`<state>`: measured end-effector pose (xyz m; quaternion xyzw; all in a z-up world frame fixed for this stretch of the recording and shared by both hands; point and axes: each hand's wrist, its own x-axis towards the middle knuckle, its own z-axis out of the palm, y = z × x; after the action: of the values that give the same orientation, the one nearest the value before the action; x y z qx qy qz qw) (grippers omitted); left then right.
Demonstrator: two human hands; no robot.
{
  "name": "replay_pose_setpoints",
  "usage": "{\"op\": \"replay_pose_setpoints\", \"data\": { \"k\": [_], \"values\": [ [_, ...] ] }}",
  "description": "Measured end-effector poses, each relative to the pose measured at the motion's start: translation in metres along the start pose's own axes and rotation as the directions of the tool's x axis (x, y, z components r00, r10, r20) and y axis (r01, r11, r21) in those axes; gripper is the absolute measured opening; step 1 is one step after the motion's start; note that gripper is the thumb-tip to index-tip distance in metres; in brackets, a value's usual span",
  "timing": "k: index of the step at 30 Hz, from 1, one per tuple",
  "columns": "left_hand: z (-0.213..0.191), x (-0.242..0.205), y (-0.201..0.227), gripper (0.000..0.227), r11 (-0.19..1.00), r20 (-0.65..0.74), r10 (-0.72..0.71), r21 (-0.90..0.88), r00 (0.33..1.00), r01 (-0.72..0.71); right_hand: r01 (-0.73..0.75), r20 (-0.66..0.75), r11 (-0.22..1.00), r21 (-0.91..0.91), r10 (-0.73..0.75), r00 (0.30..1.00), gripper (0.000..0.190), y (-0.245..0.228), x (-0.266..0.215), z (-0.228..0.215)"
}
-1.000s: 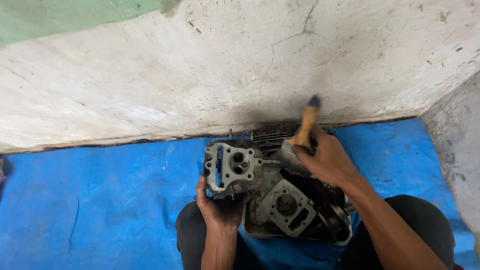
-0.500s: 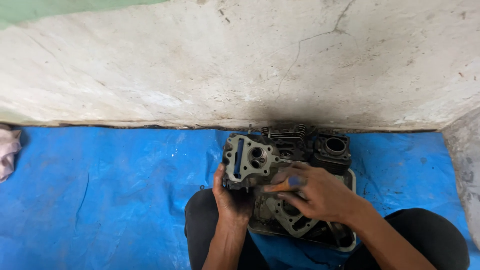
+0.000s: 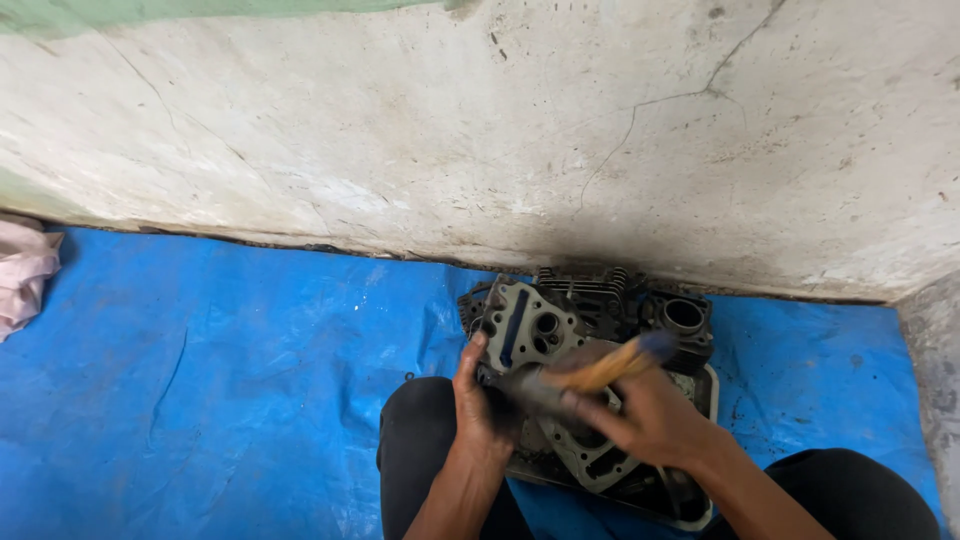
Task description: The person sits on a blue tarp and cleans a disassembled engine cylinder head. They use a red cloth to wipe the surface and crevices, then use a brush to scrub the internal components and ports of the metal part.
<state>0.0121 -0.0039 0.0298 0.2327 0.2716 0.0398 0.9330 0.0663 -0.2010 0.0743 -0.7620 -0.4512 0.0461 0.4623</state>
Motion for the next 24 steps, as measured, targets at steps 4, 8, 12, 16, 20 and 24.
{"op": "replay_pose_setpoints", "data": {
  "k": [4, 8, 12, 16, 20, 24],
  "values": [
    [-0.003, -0.001, -0.006, 0.066, 0.995, 0.0, -0.034, 0.098, 0.999, 0.034, -0.165, -0.323, 0.937, 0.307, 0.265, 0.908, 0.038, 0.031, 0.007, 0.011],
    [-0.003, -0.003, -0.018, 0.066, 0.982, 0.037, -0.131, 0.143, 0.991, 0.124, -0.331, -0.356, 0.849, 0.411, 0.484, 0.799, 0.041, 0.019, 0.022, -0.006],
    [0.0, -0.007, -0.028, 0.067, 0.947, 0.03, -0.114, 0.305, 0.993, 0.1, -0.499, -0.395, 0.846, 0.188, 0.531, 0.75, 0.041, -0.009, 0.032, -0.024],
    [-0.003, -0.009, -0.034, 0.07, 0.944, 0.047, -0.125, 0.312, 0.991, 0.105, -0.383, -0.361, 0.923, 0.043, 0.372, 0.855, 0.037, -0.001, 0.026, -0.032],
    [-0.009, -0.005, -0.037, 0.067, 0.897, -0.068, -0.279, 0.338, 0.958, 0.285, -0.288, -0.478, 0.951, 0.109, 0.304, 0.824, 0.034, 0.013, 0.018, -0.033],
    [-0.007, -0.004, -0.038, 0.064, 0.907, -0.037, -0.293, 0.305, 0.955, 0.29, -0.246, -0.469, 0.949, 0.199, 0.313, 0.826, 0.033, 0.022, 0.015, -0.019]
  ]
}}
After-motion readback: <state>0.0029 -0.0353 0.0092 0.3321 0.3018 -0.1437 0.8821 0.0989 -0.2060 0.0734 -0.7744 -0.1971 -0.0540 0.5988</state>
